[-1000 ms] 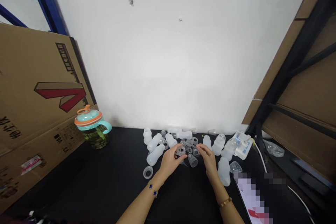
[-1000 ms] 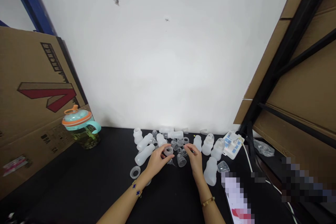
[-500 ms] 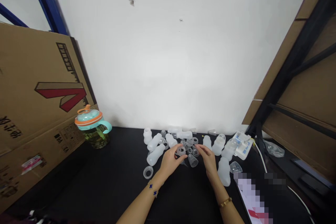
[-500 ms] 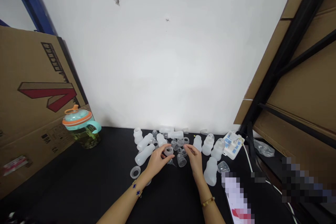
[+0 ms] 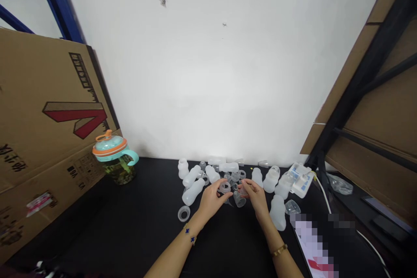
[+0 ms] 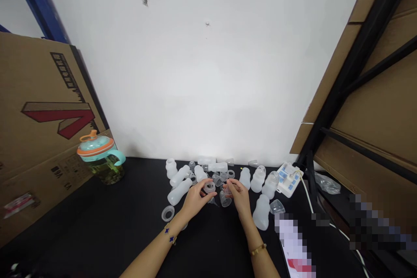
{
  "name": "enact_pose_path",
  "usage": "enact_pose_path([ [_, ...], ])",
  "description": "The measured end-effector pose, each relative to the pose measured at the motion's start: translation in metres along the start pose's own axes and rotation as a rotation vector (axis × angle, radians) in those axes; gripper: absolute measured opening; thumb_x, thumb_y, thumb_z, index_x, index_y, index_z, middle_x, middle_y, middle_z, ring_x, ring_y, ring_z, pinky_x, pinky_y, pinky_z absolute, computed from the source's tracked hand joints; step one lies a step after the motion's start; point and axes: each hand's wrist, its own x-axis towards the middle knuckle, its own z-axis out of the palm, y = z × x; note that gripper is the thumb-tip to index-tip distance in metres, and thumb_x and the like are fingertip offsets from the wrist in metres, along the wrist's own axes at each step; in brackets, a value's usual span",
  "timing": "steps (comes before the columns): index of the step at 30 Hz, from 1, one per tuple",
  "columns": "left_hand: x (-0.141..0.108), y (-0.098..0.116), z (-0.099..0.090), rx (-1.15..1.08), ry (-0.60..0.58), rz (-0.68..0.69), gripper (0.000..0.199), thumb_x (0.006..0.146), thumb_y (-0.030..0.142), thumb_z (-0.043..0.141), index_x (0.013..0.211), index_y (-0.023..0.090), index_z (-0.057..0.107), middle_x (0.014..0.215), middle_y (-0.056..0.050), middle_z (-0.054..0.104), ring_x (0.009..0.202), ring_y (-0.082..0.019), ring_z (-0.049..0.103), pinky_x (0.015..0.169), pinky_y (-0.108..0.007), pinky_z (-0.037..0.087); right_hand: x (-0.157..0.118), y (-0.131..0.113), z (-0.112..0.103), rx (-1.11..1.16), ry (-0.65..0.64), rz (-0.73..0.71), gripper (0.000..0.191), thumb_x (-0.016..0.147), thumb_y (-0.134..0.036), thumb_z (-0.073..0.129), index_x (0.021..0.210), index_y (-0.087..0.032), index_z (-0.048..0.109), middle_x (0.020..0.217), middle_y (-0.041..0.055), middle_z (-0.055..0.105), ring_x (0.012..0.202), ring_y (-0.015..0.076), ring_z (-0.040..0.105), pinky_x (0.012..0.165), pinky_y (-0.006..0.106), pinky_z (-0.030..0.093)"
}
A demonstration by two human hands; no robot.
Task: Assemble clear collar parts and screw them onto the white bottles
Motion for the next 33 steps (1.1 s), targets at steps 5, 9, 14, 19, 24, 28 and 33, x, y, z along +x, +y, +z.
enact_pose_path([
  [5,-0.0005,0.0019,-0.0009,0.029,-0.001,-0.010,0.045,0.084,0.048,0.067,0.124,0.027,0.064,0.120,-0.004,0.071,0.081,-0.021,0.069,0.072,-0.033,0.058,0.0013,0.0018,0.0004,0.017,-0.009,0.034,0.050,0.061,-0.062,0.084,0.088,-0.020,0.073,0.077,0.0090,0.077,0.073,0.0307,0.073,0.064,0.041,0.060],
  [9,-0.0007,0.0023,-0.0009,0.024,0.003,-0.002,0.045,0.084,0.048,0.067,0.123,0.027,0.064,0.121,-0.004,0.071,0.086,-0.022,0.069,0.073,-0.033,0.057,0.0007,0.0011,-0.0001,0.012,-0.020,0.054,0.050,0.061,-0.061,0.085,0.087,-0.021,0.070,0.075,0.0087,0.077,0.077,0.0329,0.074,0.065,0.041,0.060],
  [14,-0.0008,0.0015,-0.0008,0.022,-0.001,-0.004,0.046,0.084,0.048,0.067,0.124,0.027,0.064,0.120,-0.003,0.071,0.081,-0.021,0.069,0.072,-0.033,0.057,-0.0004,-0.0007,-0.0001,0.019,-0.028,0.066,0.048,0.060,-0.061,0.085,0.077,-0.022,0.064,0.073,0.0074,0.076,0.073,0.0317,0.075,0.063,0.040,0.060],
  [19,-0.0006,0.0024,-0.0008,0.027,0.004,-0.008,0.045,0.083,0.047,0.068,0.123,0.025,0.064,0.119,-0.003,0.072,0.082,-0.021,0.069,0.073,-0.033,0.057,0.0003,0.0017,-0.0008,0.041,-0.030,0.057,0.044,0.063,-0.059,0.085,0.078,-0.021,0.067,0.076,0.0067,0.076,0.075,0.0291,0.074,0.067,0.038,0.060],
  [24,-0.0005,0.0044,-0.0018,0.034,0.014,-0.003,0.043,0.084,0.045,0.067,0.122,0.026,0.064,0.119,-0.003,0.072,0.090,-0.023,0.069,0.077,-0.034,0.057,0.0010,0.0031,-0.0014,0.020,-0.008,0.031,0.044,0.067,-0.061,0.081,0.077,-0.019,0.073,0.081,0.0083,0.077,0.079,0.0281,0.073,0.069,0.037,0.059],
  [28,-0.0006,0.0058,-0.0024,0.025,0.016,-0.002,0.041,0.084,0.045,0.067,0.121,0.026,0.065,0.119,-0.003,0.072,0.091,-0.023,0.069,0.078,-0.035,0.057,0.0021,0.0041,-0.0016,0.024,0.012,0.023,0.045,0.068,-0.061,0.080,0.076,-0.017,0.077,0.082,0.0087,0.077,0.080,0.0270,0.073,0.073,0.036,0.059],
  [33,-0.0004,0.0055,-0.0020,0.033,0.022,-0.018,0.042,0.084,0.046,0.067,0.121,0.026,0.065,0.118,-0.004,0.072,0.090,-0.024,0.070,0.077,-0.036,0.057,0.0017,0.0028,-0.0027,-0.032,-0.021,0.051,0.046,0.068,-0.064,0.078,0.074,-0.018,0.077,0.084,0.0084,0.077,0.073,0.0260,0.073,0.062,0.034,0.059],
])
